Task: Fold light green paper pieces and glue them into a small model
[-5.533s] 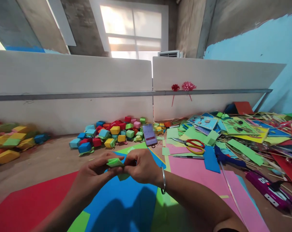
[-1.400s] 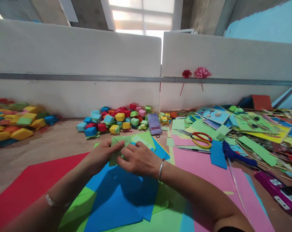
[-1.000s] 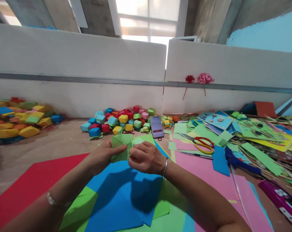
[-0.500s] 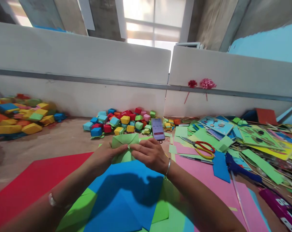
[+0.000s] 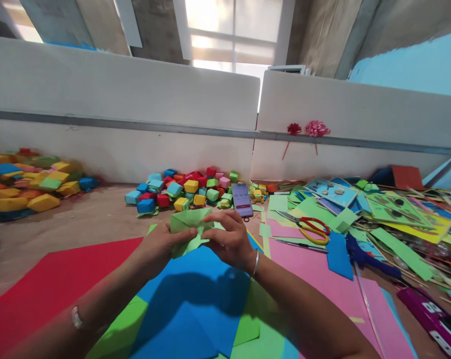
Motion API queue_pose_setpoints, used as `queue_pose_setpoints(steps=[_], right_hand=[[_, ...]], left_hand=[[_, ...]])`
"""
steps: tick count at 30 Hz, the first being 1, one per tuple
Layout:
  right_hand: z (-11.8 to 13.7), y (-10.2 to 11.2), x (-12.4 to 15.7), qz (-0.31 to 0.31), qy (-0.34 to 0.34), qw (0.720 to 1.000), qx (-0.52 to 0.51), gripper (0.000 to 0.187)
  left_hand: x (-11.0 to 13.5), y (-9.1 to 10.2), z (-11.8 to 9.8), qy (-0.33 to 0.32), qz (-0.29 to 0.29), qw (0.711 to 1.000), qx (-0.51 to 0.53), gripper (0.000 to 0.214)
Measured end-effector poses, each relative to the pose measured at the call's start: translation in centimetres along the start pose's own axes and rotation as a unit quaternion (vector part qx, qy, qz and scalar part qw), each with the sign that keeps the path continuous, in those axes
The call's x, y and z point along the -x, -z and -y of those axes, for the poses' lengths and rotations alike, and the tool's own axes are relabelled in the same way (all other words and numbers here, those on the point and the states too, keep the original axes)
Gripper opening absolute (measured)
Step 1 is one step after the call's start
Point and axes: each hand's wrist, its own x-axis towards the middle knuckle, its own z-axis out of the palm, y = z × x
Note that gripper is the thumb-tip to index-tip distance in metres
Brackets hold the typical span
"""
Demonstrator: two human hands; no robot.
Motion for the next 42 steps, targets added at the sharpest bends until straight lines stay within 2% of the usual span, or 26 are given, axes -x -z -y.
queue_pose_setpoints(steps=[3,5,7,9,13,16,19,22,27,29,33,37,42], right_hand=[[0.9,-0.3,0.0,-0.058,-0.111,0.989,-0.078,0.011],[1.0,-0.5,0.0,-0.063,-0.171,0.973,-0.141,0.009],[0.9,-0.7,0.0,-0.046,-0.202,0.958,-0.197,0.008],[0.4,-0.6,0.0,-0.015,-0.197,0.954,-0.224,0.007],[-0.8,0.0,-0.2,0.058,-0.136,0.962,-0.228,0.015],[-1.1,0.3,-0.4,0.087,-0.11,0.959,-0.245,0.01],[-0.8,-0.1,-0.4,0.035,-0.142,0.954,-0.26,0.012],[0.0,-0.6,-0.4,-0.022,-0.209,0.938,-0.276,0.018],[1.1,-0.7,-0.7,-0.06,-0.363,0.879,-0.304,0.021],[1.2,-0.7,-0.8,-0.064,-0.396,0.863,-0.306,0.022],[1.2,-0.6,-1.0,-0.066,-0.415,0.861,-0.288,0.023],[1.3,-0.7,-0.9,-0.058,-0.419,0.86,-0.285,0.025],[1.5,-0.7,-0.8,-0.068,-0.424,0.855,-0.292,0.028]], left_hand=[[0.2,-0.1,-0.1,-0.024,0.017,1.0,0.003,0.046],[0.1,0.0,-0.2,-0.042,0.047,0.998,-0.001,0.043],[0.1,0.3,-0.3,-0.049,0.073,0.996,-0.016,0.04],[0.0,0.5,-0.4,-0.055,0.078,0.995,-0.025,0.041],[0.2,0.5,-0.7,-0.066,0.051,0.995,-0.063,0.051],[0.4,0.2,-0.9,-0.078,0.022,0.988,-0.13,0.045],[0.5,0.1,-0.8,-0.072,0.045,0.985,-0.15,0.04],[0.5,0.2,-0.7,-0.047,0.074,0.991,-0.102,0.045],[0.5,0.4,-0.7,0.004,0.08,0.997,-0.006,0.056],[0.5,0.3,-0.8,0.007,0.082,0.996,0.024,0.062],[0.7,0.2,-0.9,-0.021,0.091,0.996,0.007,0.063],[0.8,0.0,-0.9,-0.029,0.065,0.997,-0.032,0.057],[0.7,-0.2,-0.8,-0.073,0.029,0.994,-0.072,0.058]])
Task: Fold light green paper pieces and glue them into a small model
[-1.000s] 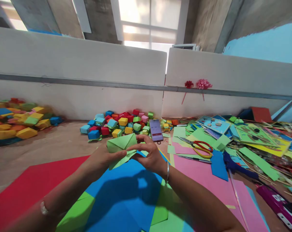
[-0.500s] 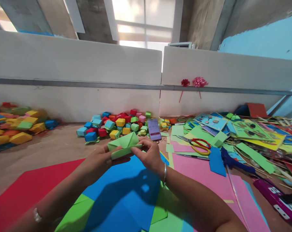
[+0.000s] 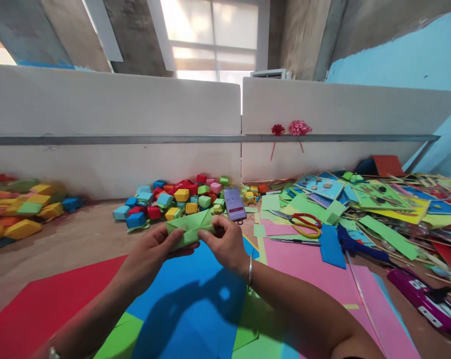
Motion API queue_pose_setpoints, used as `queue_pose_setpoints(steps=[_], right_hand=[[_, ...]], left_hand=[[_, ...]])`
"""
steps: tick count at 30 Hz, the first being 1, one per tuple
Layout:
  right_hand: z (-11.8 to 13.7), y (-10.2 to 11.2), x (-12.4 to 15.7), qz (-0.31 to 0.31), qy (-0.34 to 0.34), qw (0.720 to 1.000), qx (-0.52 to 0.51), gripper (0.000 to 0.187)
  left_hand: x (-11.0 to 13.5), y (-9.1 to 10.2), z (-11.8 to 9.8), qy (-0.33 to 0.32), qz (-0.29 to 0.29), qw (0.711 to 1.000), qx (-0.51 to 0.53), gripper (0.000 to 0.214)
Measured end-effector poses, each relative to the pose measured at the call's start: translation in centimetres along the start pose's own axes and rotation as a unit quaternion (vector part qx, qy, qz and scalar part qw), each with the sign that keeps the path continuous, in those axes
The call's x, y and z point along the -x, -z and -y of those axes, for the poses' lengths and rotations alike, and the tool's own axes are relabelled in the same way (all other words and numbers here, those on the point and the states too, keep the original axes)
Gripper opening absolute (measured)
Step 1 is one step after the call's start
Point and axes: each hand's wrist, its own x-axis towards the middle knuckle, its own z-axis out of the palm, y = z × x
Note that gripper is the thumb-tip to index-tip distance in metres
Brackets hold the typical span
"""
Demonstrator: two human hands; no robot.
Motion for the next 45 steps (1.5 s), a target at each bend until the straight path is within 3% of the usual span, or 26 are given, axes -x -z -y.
queue_pose_setpoints(steps=[8,12,16,21,26,31,35,38,41,43,45], right_hand=[[0.2,-0.2,0.1,-0.011,-0.012,0.999,-0.03,0.028],[0.9,0.1,-0.2,0.017,-0.048,0.992,-0.112,0.043],[1.4,0.7,-0.6,0.092,-0.091,0.984,-0.123,0.027],[1.1,0.7,-0.6,0.107,-0.079,0.981,-0.14,0.021],[1.2,1.0,-0.7,0.151,-0.06,0.973,-0.165,0.024],[1.6,1.6,-1.2,0.175,-0.09,0.954,-0.225,0.015],[1.6,0.8,-0.8,0.105,-0.087,0.949,-0.285,0.013],[1.1,-0.1,0.2,0.043,-0.024,0.963,-0.265,0.012],[0.2,-0.6,1.0,0.066,0.152,0.979,-0.118,0.02],[-0.2,-0.6,1.1,0.101,0.281,0.954,0.004,0.032],[-0.3,-0.2,1.0,0.111,0.358,0.923,0.086,0.039]], left_hand=[[0.0,0.1,-0.1,-0.013,-0.01,0.998,-0.055,0.058],[0.1,0.1,-0.4,-0.005,-0.008,0.998,-0.062,0.058],[0.3,0.0,-0.8,0.007,-0.015,0.997,-0.07,0.059],[0.6,0.0,-0.9,-0.017,-0.008,0.995,-0.097,0.047],[0.6,0.1,-1.3,-0.004,0.008,1.0,-0.027,0.037],[0.1,0.9,-1.6,0.068,0.006,0.995,0.077,0.055],[0.3,0.3,-0.6,0.017,-0.002,0.989,0.145,0.06],[1.0,-0.9,0.6,-0.046,0.052,0.991,0.115,0.064],[1.6,-2.0,1.2,-0.083,0.036,0.995,0.045,0.059],[1.7,-2.1,1.1,-0.091,-0.009,0.996,0.013,0.052],[1.5,-1.8,0.8,-0.102,-0.035,0.994,-0.02,0.049]])
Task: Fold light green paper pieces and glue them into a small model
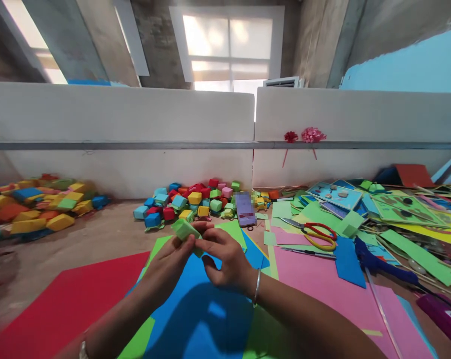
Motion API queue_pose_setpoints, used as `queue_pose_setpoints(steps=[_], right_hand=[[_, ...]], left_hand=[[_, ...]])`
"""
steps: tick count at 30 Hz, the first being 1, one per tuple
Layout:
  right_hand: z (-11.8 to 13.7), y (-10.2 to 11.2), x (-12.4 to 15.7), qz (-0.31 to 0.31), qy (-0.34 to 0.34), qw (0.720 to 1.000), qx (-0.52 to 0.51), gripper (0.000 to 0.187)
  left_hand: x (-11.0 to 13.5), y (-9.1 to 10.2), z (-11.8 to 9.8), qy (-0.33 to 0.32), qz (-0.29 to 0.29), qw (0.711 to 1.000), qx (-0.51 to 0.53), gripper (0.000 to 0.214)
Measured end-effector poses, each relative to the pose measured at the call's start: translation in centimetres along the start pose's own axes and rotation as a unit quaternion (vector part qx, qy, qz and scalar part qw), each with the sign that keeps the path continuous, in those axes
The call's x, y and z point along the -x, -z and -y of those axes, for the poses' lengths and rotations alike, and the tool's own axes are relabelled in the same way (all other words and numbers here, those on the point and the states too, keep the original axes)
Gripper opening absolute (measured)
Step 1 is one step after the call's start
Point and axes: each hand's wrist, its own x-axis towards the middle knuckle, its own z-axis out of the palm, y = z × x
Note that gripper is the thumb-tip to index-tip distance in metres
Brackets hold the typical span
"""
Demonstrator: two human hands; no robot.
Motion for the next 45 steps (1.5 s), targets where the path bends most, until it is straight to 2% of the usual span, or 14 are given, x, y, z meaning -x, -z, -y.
queue_pose_setpoints(steps=[4,7,11,15,17,19,23,25,27,29,32,35,40,45], right_hand=[[0.5,1.7,-1.1,-0.027,0.022,0.995,0.09,0.032],[1.2,2.9,-2.1,-0.033,0.037,0.99,0.131,0.026],[1.6,3.7,-2.6,0.006,0.044,0.988,0.145,0.01],[1.7,4.1,-2.9,0.066,0.056,0.983,0.159,0.013],[1.7,4.4,-3.1,0.093,0.028,0.989,0.116,0.018],[1.7,4.6,-3.2,0.103,-0.048,0.994,-0.007,0.025],[1.4,4.3,-3.1,0.098,-0.23,0.925,-0.285,0.035],[1.4,3.9,-2.9,0.083,-0.273,0.9,-0.329,0.038],[1.5,3.5,-2.7,0.062,-0.287,0.902,-0.316,0.04],[1.6,3.2,-2.7,0.035,-0.269,0.93,-0.246,0.037],[1.9,3.0,-2.7,-0.021,-0.183,0.98,-0.079,0.027],[2.2,2.9,-2.6,-0.057,-0.102,0.993,0.01,0.023],[2.7,2.8,-2.4,-0.092,-0.088,0.992,0.01,0.019],[2.6,2.9,-2.6,-0.083,-0.104,0.99,-0.037,0.022]], left_hand=[[-0.8,1.0,-0.2,-0.045,0.012,0.993,-0.106,0.042],[-1.0,1.2,0.0,-0.067,0.08,0.979,-0.173,0.036],[-0.7,1.0,0.3,-0.058,0.166,0.968,-0.181,0.034],[-0.2,0.9,-0.2,-0.039,0.231,0.957,-0.173,0.037],[0.1,1.0,-0.6,-0.016,0.262,0.952,-0.158,0.036],[0.3,1.1,-1.0,0.029,0.292,0.949,-0.117,0.036],[0.6,1.2,-1.4,0.112,0.332,0.936,-0.024,0.049],[0.7,1.2,-1.5,0.123,0.338,0.933,-0.01,0.05],[0.7,1.2,-1.6,0.117,0.328,0.937,-0.023,0.051],[0.8,1.0,-1.5,0.099,0.301,0.947,-0.059,0.051],[0.8,0.5,-1.3,0.055,0.244,0.961,-0.119,0.051],[0.8,0.4,-1.0,0.009,0.208,0.965,-0.16,0.049],[1.1,0.7,-1.0,-0.008,0.23,0.956,-0.18,0.046],[1.3,0.7,-1.5,-0.029,0.241,0.949,-0.201,0.049]])
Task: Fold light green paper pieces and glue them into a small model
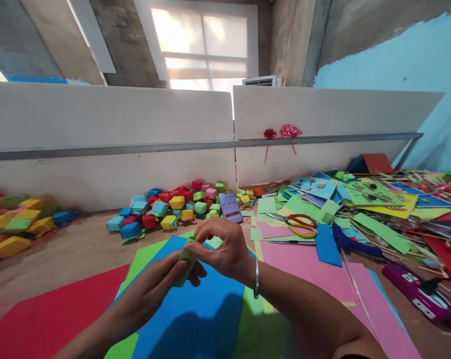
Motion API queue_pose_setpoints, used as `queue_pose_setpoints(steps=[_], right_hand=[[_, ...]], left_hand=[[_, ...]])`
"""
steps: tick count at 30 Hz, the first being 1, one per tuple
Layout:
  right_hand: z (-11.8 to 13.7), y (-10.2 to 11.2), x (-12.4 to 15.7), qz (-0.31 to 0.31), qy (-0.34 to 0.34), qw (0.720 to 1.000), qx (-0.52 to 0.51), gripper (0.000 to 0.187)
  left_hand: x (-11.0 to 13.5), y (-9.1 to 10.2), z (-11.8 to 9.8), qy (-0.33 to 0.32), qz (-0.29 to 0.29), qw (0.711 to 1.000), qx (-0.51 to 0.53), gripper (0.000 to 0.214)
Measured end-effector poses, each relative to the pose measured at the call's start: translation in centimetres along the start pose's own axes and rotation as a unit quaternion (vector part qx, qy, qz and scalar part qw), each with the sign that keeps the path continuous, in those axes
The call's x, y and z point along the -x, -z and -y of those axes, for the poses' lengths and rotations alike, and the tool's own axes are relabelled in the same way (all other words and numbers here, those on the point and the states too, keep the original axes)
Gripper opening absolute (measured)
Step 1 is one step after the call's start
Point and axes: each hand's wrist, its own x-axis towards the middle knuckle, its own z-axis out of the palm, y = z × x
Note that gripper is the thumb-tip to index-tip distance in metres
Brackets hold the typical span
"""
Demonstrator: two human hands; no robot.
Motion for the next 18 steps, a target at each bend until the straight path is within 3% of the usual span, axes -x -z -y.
queue_pose_setpoints(steps=[6,8,12,18], right_hand=[[0.45,-0.09,0.0,-0.021,0.01,1.0,-0.011,0.023],[0.56,-0.18,0.12,-0.028,0.017,0.999,-0.021,0.021],[0.63,-0.37,0.36,-0.049,0.015,0.998,-0.03,0.02],[0.7,-0.6,0.65,-0.064,0.008,0.997,-0.047,0.02]], left_hand=[[-0.34,0.25,0.04,-0.044,-0.108,0.99,-0.079,0.04],[-0.28,0.36,0.04,-0.046,-0.113,0.988,-0.092,0.044],[-0.01,0.44,-0.07,-0.01,-0.1,0.994,-0.049,0.038],[0.18,0.1,0.02,0.008,-0.156,0.987,0.05,0.027]])
